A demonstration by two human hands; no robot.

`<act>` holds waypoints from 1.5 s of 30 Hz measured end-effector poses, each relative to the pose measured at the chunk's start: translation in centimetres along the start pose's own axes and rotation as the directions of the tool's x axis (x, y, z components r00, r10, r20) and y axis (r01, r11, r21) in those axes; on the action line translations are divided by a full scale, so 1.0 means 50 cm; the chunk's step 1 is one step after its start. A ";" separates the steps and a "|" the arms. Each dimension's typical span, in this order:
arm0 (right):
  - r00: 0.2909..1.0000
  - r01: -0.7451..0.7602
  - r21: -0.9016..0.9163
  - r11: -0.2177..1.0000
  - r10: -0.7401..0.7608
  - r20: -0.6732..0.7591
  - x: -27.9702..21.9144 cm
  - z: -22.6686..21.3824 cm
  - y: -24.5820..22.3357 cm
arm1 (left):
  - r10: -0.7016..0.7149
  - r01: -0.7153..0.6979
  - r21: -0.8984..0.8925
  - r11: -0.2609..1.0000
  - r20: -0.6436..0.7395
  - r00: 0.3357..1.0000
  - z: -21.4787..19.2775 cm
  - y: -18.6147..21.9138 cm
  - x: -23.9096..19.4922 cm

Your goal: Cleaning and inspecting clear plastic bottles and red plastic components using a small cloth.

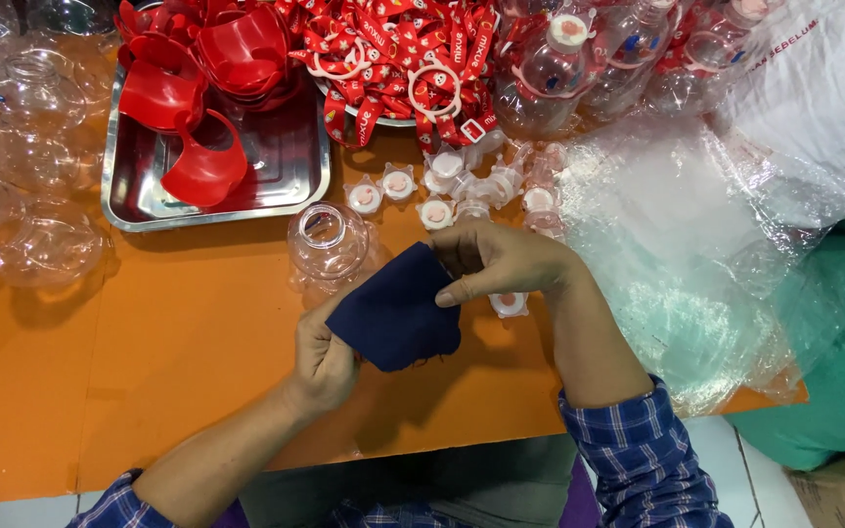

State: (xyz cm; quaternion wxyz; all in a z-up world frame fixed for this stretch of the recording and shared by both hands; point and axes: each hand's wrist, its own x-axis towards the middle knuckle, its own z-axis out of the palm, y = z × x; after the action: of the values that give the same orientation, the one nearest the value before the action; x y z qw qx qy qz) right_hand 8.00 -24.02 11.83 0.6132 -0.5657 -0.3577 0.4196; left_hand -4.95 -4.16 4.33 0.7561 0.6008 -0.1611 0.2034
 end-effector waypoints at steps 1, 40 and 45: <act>1.000 0.001 0.000 1.000 -0.001 0.000 0.001 -0.002 0.001 | 0.000 0.000 0.000 1.000 0.001 1.000 0.007 0.020 0.014; 0.960 -0.169 -0.255 0.952 0.100 -0.263 -0.001 0.051 0.012 | -0.392 0.383 -0.259 0.887 0.019 0.920 0.035 0.027 0.003; 0.940 0.012 -0.156 0.988 -0.064 -0.335 0.011 0.066 -0.012 | -0.390 0.389 -0.151 0.909 0.023 0.920 0.024 -0.007 -0.016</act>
State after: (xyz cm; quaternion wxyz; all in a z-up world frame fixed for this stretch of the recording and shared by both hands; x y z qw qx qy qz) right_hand 5.28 -22.19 12.74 0.6289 -0.6673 -0.2885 0.2757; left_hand -5.46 -5.50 3.92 0.8258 0.5604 -0.0502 0.0379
